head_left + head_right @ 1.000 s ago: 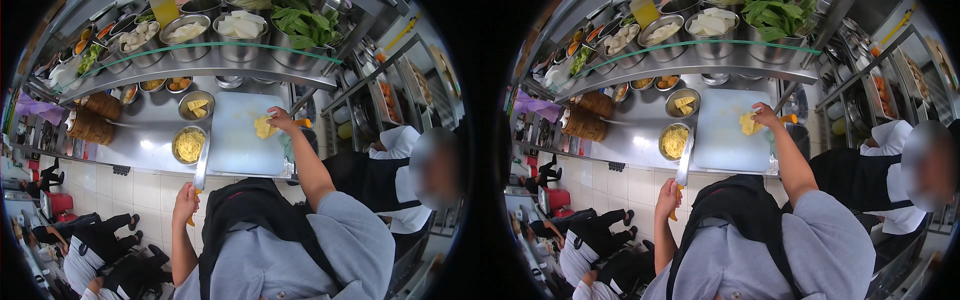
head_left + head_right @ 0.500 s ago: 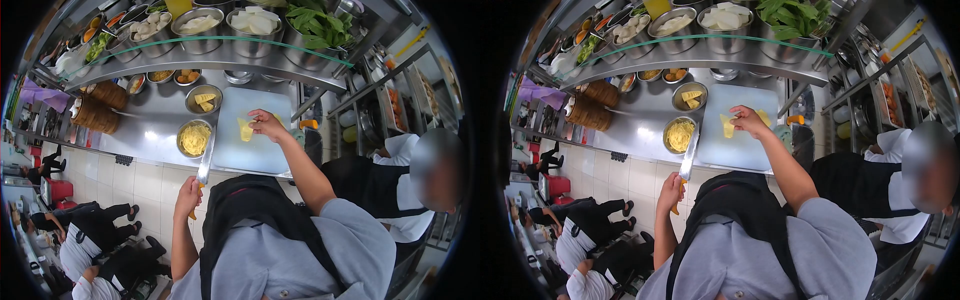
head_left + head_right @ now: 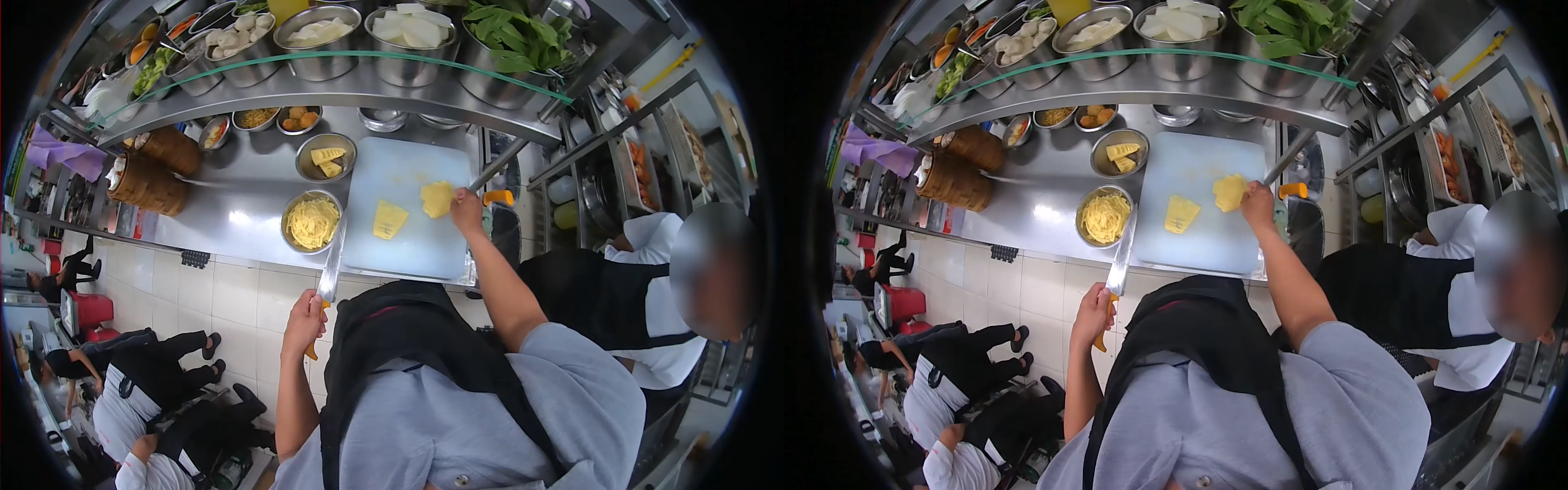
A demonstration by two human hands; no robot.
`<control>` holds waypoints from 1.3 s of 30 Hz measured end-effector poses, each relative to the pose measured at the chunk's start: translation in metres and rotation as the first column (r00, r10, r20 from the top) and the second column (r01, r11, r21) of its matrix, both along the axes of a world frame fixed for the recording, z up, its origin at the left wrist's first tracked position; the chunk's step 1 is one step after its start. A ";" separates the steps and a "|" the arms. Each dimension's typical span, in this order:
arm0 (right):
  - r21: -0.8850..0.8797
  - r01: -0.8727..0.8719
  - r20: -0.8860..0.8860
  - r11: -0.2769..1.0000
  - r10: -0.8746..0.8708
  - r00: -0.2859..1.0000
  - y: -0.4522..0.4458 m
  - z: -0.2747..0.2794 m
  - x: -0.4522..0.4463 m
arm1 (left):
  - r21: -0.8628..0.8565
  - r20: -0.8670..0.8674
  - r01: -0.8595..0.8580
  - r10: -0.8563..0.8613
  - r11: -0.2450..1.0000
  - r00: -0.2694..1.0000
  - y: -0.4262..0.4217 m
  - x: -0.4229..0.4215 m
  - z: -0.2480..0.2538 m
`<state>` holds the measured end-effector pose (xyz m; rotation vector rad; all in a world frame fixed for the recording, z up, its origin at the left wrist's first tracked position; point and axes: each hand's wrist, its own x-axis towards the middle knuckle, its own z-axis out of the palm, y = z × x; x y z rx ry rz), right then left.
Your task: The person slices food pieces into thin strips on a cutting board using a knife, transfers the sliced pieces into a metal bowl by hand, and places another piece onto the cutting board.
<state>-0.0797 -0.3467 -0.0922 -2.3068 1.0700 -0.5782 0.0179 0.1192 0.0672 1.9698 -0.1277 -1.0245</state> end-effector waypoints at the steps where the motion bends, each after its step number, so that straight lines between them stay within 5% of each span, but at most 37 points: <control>1: -0.001 0.007 -0.002 1.000 -0.007 1.000 -0.009 -0.002 -0.001 | -0.002 -0.018 0.011 -0.011 1.000 1.000 0.001 -0.001 -0.006; 6: 0.093 -0.074 -0.316 0.993 0.100 0.943 -0.005 0.025 0.014 | -0.015 -0.027 0.075 -0.075 0.997 0.997 -0.007 -0.002 -0.045; 13: 0.193 -0.033 -0.379 0.981 0.106 0.919 -0.011 0.025 0.023 | 0.026 0.014 0.112 -0.112 0.993 0.994 -0.011 0.001 -0.074; 15: 0.182 -0.232 -0.389 0.955 0.287 0.875 -0.024 0.020 0.027 | 0.030 -0.006 0.100 -0.100 0.995 0.995 -0.010 0.000 -0.076; 22: 0.190 -0.258 -0.435 0.947 0.317 0.843 -0.033 0.016 0.038 | 0.021 -0.036 0.082 -0.081 0.996 0.996 -0.010 -0.004 -0.079; 27: 0.422 -0.269 -0.426 0.865 0.452 0.784 -0.045 0.025 0.043 | 0.019 -0.021 0.094 -0.093 0.995 0.995 -0.009 -0.005 -0.077; 31: 0.233 -0.318 -0.411 0.919 0.389 0.824 -0.027 0.035 0.032 | 0.023 -0.012 0.098 -0.097 0.995 0.995 -0.009 -0.006 -0.078; 33: -0.092 -0.303 -0.316 0.949 0.260 0.912 -0.005 0.050 0.026 | 0.030 -0.018 0.099 -0.098 0.995 0.995 -0.008 -0.005 -0.080; 39: 0.163 -0.353 -0.373 0.921 0.389 0.842 0.034 0.063 0.010 | 0.056 -0.017 0.105 -0.104 0.993 0.994 -0.012 -0.005 -0.076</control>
